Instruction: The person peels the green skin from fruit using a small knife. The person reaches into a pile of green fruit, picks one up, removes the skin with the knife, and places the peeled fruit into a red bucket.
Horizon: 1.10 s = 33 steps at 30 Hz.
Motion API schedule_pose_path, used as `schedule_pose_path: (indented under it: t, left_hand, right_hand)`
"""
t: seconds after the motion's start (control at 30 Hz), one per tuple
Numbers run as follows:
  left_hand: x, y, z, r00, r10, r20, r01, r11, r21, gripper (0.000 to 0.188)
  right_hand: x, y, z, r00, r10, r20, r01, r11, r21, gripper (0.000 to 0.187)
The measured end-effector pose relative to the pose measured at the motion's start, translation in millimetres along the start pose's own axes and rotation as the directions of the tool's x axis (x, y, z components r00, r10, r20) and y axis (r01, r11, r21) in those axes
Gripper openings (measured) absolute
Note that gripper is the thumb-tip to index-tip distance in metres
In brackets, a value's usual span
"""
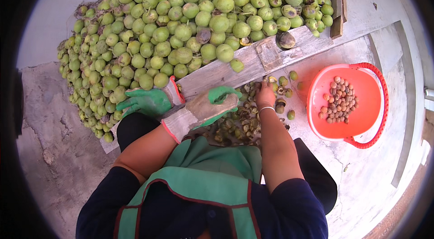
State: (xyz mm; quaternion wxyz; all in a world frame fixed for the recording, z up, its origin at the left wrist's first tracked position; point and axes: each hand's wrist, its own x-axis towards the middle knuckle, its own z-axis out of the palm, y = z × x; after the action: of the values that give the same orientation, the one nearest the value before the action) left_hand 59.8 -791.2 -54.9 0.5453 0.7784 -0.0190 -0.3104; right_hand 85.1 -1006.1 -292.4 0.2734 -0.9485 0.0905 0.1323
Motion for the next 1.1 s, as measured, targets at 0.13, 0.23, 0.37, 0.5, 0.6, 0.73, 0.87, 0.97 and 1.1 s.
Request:
schedule_pose_path:
  t: [0.13,0.23,0.37,0.5,0.6,0.73,0.87,0.97,1.1]
  left_hand:
    - [-9,24,-8,0.998,-0.027,-0.052,0.036,0.983,0.178,0.046]
    - [-15,25,-7,0.999,-0.009,-0.047,0.014,0.993,0.121,0.047]
    - [-24,32,7,0.993,0.036,-0.110,-0.017,0.986,0.165,0.050]
    - [-42,45,10,0.975,0.168,-0.142,-0.126,0.956,0.265,0.050]
    - [-29,33,26,0.920,0.353,-0.171,-0.309,0.921,0.236,0.056]
    - [-58,56,32,0.934,0.345,-0.088,-0.315,0.916,0.250,0.057]
    - [-59,48,28,0.966,0.259,-0.017,-0.247,0.938,0.244,0.043]
    - [-43,22,25,0.943,0.322,-0.090,-0.271,0.894,0.356,0.040]
    - [-66,41,37,0.901,0.412,-0.138,-0.245,0.744,0.622,0.043]
  right_hand:
    - [-19,6,-34,1.000,0.004,-0.027,0.000,0.988,0.157,0.027]
    - [-37,-4,-90,0.998,-0.023,-0.055,0.031,0.987,0.159,0.030]
    - [-50,16,-170,0.974,-0.064,-0.216,0.066,0.998,0.006,0.030]
    - [-107,-50,-254,0.976,0.174,0.132,-0.216,0.863,0.456,0.027]
    - [-147,-99,-273,0.989,-0.030,0.144,-0.019,0.944,0.330,0.026]
    - [-170,-126,-258,0.966,-0.232,0.112,0.154,0.869,0.471,0.026]
    - [-167,-123,-251,0.933,-0.352,-0.071,0.338,0.795,0.503,0.028]
    - [-167,-119,-273,0.938,-0.306,-0.161,0.340,0.903,0.263,0.029]
    - [-113,-33,-308,0.910,-0.088,-0.405,0.054,0.994,-0.095,0.044]
